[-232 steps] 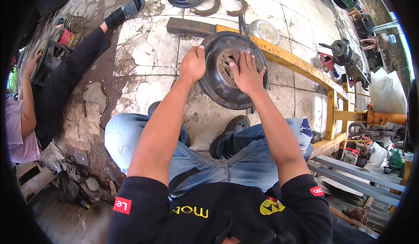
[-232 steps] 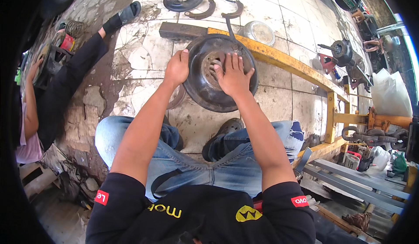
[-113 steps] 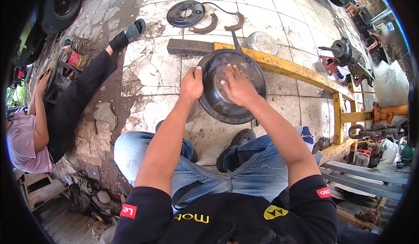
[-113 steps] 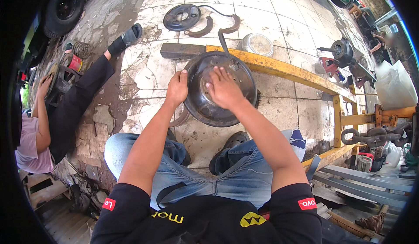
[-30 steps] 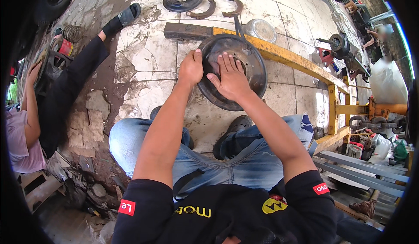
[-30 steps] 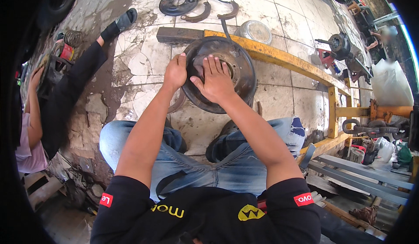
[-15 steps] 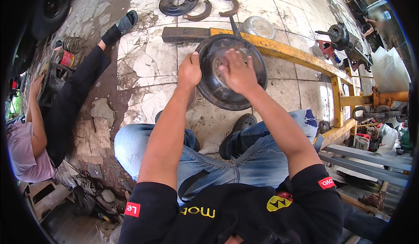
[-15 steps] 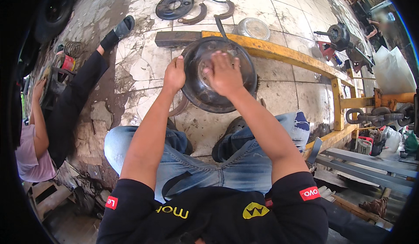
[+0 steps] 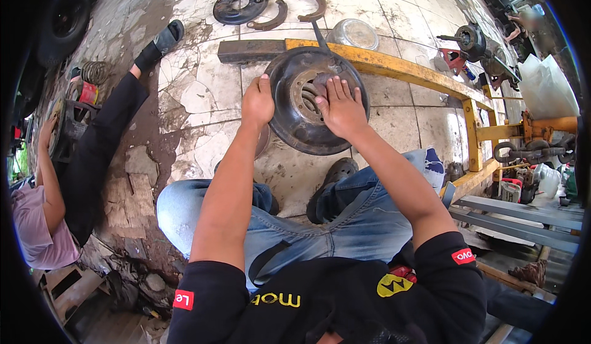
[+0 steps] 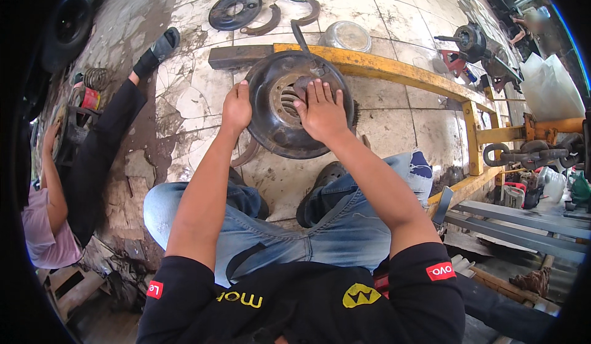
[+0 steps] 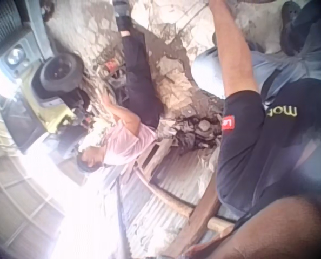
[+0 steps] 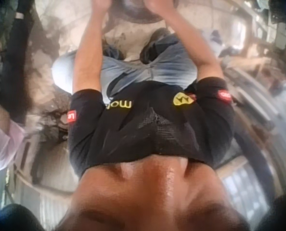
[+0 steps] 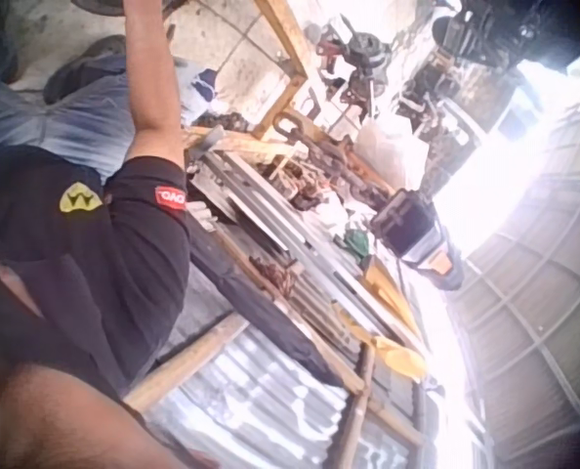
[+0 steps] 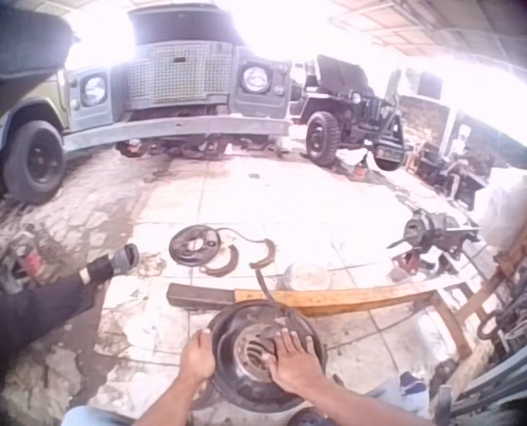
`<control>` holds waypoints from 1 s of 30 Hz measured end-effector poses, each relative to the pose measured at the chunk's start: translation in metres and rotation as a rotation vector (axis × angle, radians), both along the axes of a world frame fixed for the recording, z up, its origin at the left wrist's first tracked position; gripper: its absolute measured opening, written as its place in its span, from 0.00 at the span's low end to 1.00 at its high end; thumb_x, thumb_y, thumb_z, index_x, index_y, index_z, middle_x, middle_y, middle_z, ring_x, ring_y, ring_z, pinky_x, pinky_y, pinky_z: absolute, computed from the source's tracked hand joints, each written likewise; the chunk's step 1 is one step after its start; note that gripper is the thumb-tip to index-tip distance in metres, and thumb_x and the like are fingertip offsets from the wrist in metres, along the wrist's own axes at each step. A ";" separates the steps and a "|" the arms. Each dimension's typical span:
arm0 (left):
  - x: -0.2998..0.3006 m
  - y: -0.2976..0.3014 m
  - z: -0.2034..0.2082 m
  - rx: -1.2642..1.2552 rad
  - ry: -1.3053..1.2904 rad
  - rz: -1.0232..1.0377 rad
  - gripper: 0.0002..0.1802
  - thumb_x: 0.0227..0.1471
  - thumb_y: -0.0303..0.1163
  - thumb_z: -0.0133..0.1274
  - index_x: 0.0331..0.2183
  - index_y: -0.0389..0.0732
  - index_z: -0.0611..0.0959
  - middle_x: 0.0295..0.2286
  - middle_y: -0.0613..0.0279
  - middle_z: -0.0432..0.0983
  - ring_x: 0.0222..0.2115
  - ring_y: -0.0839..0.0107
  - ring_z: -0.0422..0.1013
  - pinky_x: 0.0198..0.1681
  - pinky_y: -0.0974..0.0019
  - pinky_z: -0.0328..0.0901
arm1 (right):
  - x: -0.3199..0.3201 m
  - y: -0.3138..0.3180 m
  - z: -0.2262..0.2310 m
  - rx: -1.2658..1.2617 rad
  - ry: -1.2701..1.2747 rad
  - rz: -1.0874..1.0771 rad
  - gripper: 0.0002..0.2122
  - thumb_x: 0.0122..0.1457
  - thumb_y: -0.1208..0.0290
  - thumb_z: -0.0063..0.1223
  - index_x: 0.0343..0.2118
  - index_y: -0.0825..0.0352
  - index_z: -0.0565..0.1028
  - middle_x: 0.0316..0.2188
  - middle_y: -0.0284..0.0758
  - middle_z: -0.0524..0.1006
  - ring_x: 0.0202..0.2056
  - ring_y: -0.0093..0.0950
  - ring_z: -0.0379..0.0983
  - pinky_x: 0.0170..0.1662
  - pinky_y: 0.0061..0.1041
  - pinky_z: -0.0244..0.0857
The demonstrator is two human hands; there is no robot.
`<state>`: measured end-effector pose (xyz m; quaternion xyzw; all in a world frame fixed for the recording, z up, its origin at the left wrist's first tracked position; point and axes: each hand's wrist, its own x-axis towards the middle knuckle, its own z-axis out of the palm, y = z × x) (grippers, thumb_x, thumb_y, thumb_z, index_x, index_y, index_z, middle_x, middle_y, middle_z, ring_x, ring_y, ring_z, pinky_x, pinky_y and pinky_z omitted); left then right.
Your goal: The person sits on the floor and scrubs the inside and outside surfaces of a brake drum using a wire brush. They rotate the drum periodically to access different areas and continue scrubbing throughout the clip.
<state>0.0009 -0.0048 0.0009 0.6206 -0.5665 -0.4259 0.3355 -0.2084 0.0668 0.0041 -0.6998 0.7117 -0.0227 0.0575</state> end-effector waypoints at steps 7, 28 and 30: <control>-0.004 -0.002 -0.006 -0.022 -0.001 0.020 0.29 0.63 0.48 0.34 0.46 0.31 0.76 0.43 0.38 0.74 0.46 0.45 0.70 0.51 0.54 0.62 | -0.006 -0.004 -0.004 -0.006 0.023 -0.026 0.32 0.66 0.47 0.22 0.63 0.70 0.54 0.65 0.45 0.52 0.66 0.41 0.47 0.65 0.52 0.35; -0.008 -0.002 -0.006 -0.047 -0.023 0.014 0.29 0.63 0.48 0.35 0.45 0.31 0.76 0.41 0.37 0.75 0.45 0.43 0.70 0.49 0.54 0.63 | 0.018 -0.027 0.010 0.079 0.018 -0.222 0.37 0.64 0.41 0.22 0.64 0.71 0.51 0.66 0.46 0.49 0.67 0.42 0.42 0.66 0.52 0.27; -0.006 -0.002 0.004 -0.030 0.003 0.004 0.29 0.63 0.48 0.35 0.45 0.32 0.76 0.42 0.37 0.74 0.45 0.43 0.70 0.49 0.53 0.63 | 0.022 -0.029 0.008 0.081 0.021 -0.247 0.37 0.64 0.41 0.22 0.64 0.71 0.51 0.66 0.45 0.49 0.67 0.42 0.42 0.66 0.53 0.27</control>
